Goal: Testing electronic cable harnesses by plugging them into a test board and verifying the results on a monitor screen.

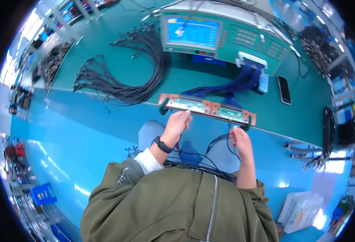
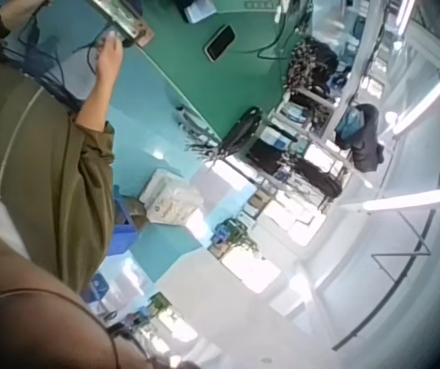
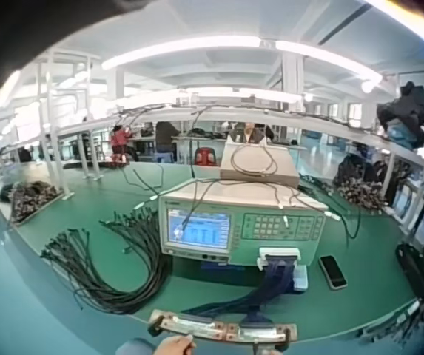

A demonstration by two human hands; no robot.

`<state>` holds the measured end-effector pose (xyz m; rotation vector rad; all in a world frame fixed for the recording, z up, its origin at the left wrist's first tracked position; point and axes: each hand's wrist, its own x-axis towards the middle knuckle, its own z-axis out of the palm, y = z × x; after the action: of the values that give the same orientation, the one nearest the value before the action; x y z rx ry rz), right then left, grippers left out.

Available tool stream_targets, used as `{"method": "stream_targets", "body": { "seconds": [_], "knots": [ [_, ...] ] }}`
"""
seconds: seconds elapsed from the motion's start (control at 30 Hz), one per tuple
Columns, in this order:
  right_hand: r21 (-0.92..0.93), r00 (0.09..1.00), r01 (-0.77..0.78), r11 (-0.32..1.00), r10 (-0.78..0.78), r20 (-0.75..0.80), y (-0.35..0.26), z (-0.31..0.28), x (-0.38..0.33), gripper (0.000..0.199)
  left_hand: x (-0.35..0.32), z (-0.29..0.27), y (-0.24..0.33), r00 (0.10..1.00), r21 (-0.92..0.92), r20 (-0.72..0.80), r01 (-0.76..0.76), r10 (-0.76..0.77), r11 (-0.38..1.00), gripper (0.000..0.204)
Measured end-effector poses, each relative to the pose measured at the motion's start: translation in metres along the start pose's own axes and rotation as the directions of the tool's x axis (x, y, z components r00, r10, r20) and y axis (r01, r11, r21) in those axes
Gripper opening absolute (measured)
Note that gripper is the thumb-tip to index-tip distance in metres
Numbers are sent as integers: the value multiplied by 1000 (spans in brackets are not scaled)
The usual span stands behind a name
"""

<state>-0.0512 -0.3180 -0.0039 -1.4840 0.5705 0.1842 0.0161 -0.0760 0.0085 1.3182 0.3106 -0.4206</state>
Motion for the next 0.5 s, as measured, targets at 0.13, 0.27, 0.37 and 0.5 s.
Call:
{"method": "stream_targets", "body": {
  "seconds": [0.13, 0.27, 0.37, 0.5],
  "knots": [
    [-195, 992, 117, 974, -108, 59, -3, -74, -34, 14, -16, -71, 31, 917, 626, 386, -341, 102, 701, 23],
    [306, 925, 238, 922, -119, -361, 51, -176, -80, 16, -48, -212, 24, 982, 546, -190, 99, 9, 832, 14],
    [-34, 888, 4, 999, -19, -459, 119, -245, -118, 13, -88, -340, -26, 778, 792, -592, 511, 213, 334, 21],
    [-252, 877, -138, 958, 0, -480, 134, -270, -106, 15, -95, -368, -88, 549, 636, -762, 736, 344, 232, 29]
  ]
}}
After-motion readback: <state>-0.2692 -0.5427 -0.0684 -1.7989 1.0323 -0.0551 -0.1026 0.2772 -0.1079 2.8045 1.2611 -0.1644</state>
